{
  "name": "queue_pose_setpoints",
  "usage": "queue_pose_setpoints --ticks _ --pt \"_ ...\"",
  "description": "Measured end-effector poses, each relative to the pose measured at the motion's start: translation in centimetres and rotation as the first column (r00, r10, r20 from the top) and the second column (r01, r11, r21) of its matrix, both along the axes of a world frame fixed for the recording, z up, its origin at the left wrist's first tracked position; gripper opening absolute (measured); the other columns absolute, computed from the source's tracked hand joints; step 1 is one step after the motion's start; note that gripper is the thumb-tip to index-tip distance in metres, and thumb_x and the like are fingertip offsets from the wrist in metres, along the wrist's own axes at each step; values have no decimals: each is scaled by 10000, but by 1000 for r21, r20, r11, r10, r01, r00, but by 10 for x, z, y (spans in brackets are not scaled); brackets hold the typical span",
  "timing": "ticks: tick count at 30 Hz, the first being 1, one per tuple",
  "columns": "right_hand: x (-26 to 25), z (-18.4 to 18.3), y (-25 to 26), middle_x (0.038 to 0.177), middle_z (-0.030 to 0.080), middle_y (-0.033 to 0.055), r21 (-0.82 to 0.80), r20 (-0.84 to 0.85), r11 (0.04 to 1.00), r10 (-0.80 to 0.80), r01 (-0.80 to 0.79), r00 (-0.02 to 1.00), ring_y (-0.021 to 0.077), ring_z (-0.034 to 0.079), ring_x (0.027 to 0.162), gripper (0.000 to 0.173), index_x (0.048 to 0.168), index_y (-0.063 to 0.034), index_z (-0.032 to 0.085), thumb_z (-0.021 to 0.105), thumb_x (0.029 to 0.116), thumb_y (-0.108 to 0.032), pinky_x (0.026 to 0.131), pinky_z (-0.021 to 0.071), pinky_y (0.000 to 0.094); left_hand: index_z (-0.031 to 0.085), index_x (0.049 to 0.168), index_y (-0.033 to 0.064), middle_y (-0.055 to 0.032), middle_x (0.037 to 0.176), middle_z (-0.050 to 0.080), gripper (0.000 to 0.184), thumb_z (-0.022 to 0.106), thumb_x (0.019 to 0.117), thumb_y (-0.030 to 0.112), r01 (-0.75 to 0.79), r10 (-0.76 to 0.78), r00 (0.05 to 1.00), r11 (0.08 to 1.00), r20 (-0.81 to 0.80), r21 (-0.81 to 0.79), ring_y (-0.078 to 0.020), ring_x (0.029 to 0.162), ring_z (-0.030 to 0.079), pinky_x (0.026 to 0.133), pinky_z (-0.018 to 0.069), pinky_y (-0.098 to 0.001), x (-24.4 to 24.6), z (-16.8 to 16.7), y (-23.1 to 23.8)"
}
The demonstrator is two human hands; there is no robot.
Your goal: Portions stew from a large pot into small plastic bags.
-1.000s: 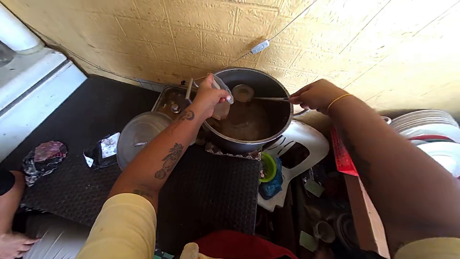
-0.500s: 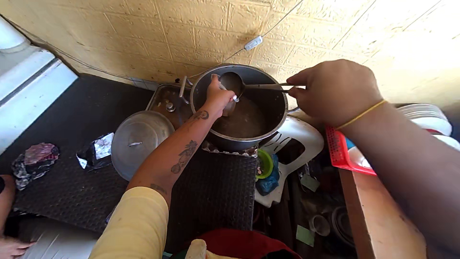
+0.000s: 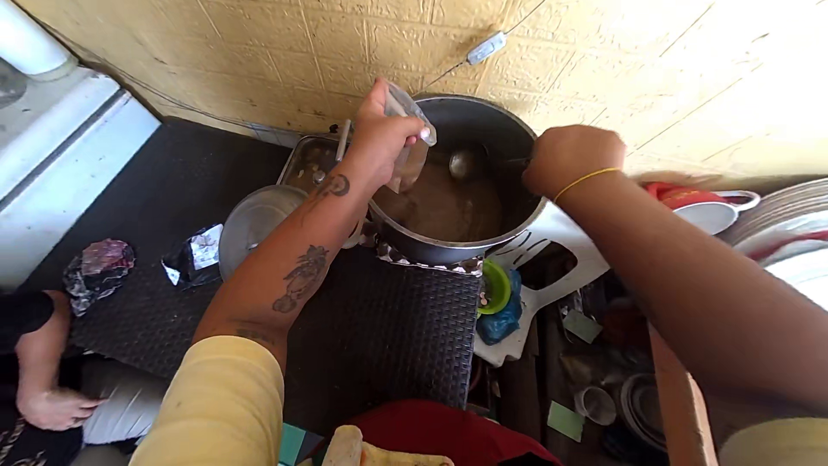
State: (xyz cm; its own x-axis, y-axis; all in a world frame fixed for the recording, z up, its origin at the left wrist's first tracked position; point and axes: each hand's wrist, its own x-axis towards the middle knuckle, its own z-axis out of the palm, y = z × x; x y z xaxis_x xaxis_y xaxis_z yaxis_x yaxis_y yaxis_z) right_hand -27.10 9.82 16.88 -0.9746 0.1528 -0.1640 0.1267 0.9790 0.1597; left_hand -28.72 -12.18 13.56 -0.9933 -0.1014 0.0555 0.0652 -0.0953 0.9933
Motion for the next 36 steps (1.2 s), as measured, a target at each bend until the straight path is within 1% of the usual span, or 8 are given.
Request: queue_pose_setpoints --ticks 5,7,9,13,16,25,30,36 --pt "-54 11 17 1023 648 378 -69 105 998 -2 9 995 546 627 1031 353 863 130 660 717 935 -211 806 446 746 287 1577 45 -168 1359 525 866 676 830 -153 -1 1 1000 1000 -7 13 -121 790 618 624 525 -202 4 14 -9" --pt "-83 2 21 996 635 298 -147 168 986 -55 80 984 385 624 939 283 948 139 655 731 954 -133 870 484 571 277 1587 48 -165 1350 536 874 674 836 -155 -2 2 1000 1000 -8 21 -122 795 617 624 520 -200 5 17 -11" --pt "-98 -1 20 748 527 112 -214 191 964 -116 157 975 156 471 636 228 842 57 612 712 969 -103 650 430 320 295 1571 44 -168 1284 571 852 672 834 -158 3 -3 1000 1000 -17 30 -135 792 627 622 524 -205 6 19 -12" --pt "-105 8 5 618 435 20 -293 260 913 -209 283 943 67 345 487 226 812 1 591 664 1000 -101 511 326 186 248 1600 59 -167 1352 539 878 658 853 -155 24 -24 1000 999 1 32 -131 829 634 647 531 -196 11 24 -16" --pt "-106 10 -6 563 421 -11 -305 278 897 -239 321 930 34 294 437 233 810 -23 618 635 1020 -122 463 262 163 270 1576 40 -170 1292 570 838 652 858 -159 29 -29 1000 999 -10 35 -140 815 644 636 536 -199 13 26 -18" --pt "-112 -3 -17 544 436 -14 -308 325 885 -247 349 913 27 293 411 226 844 -22 662 623 1030 -143 435 251 160 256 1595 48 -155 1371 532 868 659 853 -153 22 -22 1000 999 -11 25 -117 809 632 630 526 -185 19 30 -24" --pt "-107 -16 -10 641 439 -6 -404 317 837 -249 368 915 46 321 480 140 913 -36 633 624 1022 -124 478 299 173 265 1595 51 -160 1451 485 857 653 859 -152 16 -16 1000 999 -14 28 -117 835 636 624 524 -184 23 34 -28" --pt "-98 -34 3 655 511 3 -412 236 860 -217 300 947 69 393 528 205 905 -42 680 670 1009 -219 527 356 245 283 1570 36 -158 1360 520 815 646 865 -153 21 -21 999 1000 -24 10 -113 806 627 610 521 -188 25 37 -29"
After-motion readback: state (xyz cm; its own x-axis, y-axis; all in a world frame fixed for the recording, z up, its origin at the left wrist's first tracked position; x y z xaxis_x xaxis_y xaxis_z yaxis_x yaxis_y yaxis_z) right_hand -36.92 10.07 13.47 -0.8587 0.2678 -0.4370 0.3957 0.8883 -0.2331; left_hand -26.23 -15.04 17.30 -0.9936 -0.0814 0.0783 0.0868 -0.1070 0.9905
